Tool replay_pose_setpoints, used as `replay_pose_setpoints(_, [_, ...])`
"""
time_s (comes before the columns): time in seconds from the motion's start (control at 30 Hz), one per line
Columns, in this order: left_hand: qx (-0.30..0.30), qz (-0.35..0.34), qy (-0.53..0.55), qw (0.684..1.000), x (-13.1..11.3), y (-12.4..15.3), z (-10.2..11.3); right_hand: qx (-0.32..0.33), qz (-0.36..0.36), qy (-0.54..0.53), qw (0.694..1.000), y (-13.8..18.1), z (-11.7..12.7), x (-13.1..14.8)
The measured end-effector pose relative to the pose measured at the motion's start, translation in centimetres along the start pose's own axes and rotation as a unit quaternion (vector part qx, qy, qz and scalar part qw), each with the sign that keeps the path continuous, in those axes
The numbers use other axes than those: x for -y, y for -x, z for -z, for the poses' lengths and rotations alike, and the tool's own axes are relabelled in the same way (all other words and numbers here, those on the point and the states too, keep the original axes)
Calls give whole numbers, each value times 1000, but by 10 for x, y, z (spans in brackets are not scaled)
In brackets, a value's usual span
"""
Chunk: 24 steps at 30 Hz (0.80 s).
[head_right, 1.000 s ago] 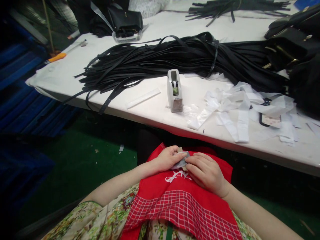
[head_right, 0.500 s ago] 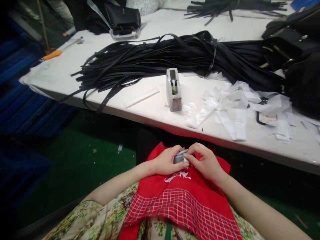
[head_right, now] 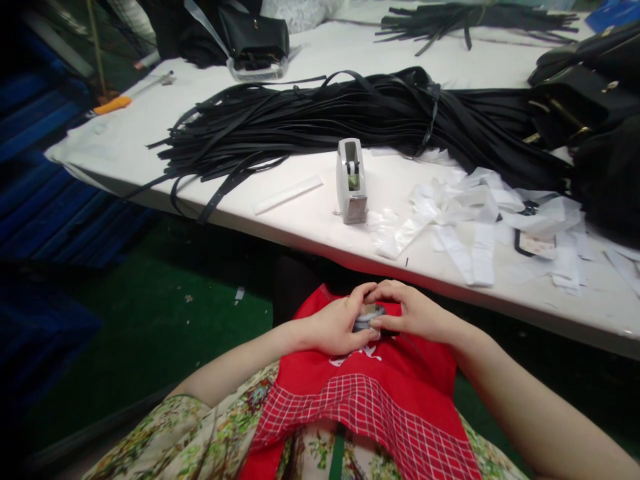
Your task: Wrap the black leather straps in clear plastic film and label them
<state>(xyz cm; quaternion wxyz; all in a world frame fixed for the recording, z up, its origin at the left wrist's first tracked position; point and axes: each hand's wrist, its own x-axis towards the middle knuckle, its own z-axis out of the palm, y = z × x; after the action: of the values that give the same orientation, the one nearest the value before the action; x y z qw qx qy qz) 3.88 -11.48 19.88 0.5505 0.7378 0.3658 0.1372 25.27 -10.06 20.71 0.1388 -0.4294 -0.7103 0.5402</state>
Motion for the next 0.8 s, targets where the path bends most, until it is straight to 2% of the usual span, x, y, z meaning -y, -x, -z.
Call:
replay_pose_setpoints(0.07, [7, 0, 4, 1000, 0, -1, 1, 23, -17, -44, 999, -3, -1, 2])
replay_pose_setpoints(0.17, [-5, 23, 14, 1000, 2, -3, 1, -45, -16, 0, 999, -4, -8, 2])
replay_pose_setpoints(0.23, [-10, 46, 32, 998, 6, -4, 1, -114, 25, 76, 990, -3, -15, 2])
replay_pose_setpoints(0.33, [10, 89, 118, 989, 11, -8, 0, -207, 118, 172, 956, -3, -26, 3])
replay_pose_setpoints(0.4, [49, 96, 207, 972, 16, -12, 0, -256, 170, 207, 929, -5, -32, 4])
replay_pose_setpoints(0.47, [100, 72, 276, 953, 19, -15, 0, -284, 205, 225, 909, -7, -36, 5])
replay_pose_setpoints(0.53, [139, 45, 310, 939, 21, -18, 0, -297, 225, 234, 898, -9, -38, 6])
replay_pose_setpoints(0.6, [155, 39, 343, 926, 20, -19, 0, -297, 227, 233, 898, -9, -37, 8])
replay_pose_setpoints(0.7, [135, 48, 408, 902, 16, -17, 1, -272, 210, 219, 913, -7, -31, 11])
replay_pose_setpoints(0.8, [113, 50, 450, 885, 13, -15, 1, -216, 204, 215, 930, -3, -22, 14])
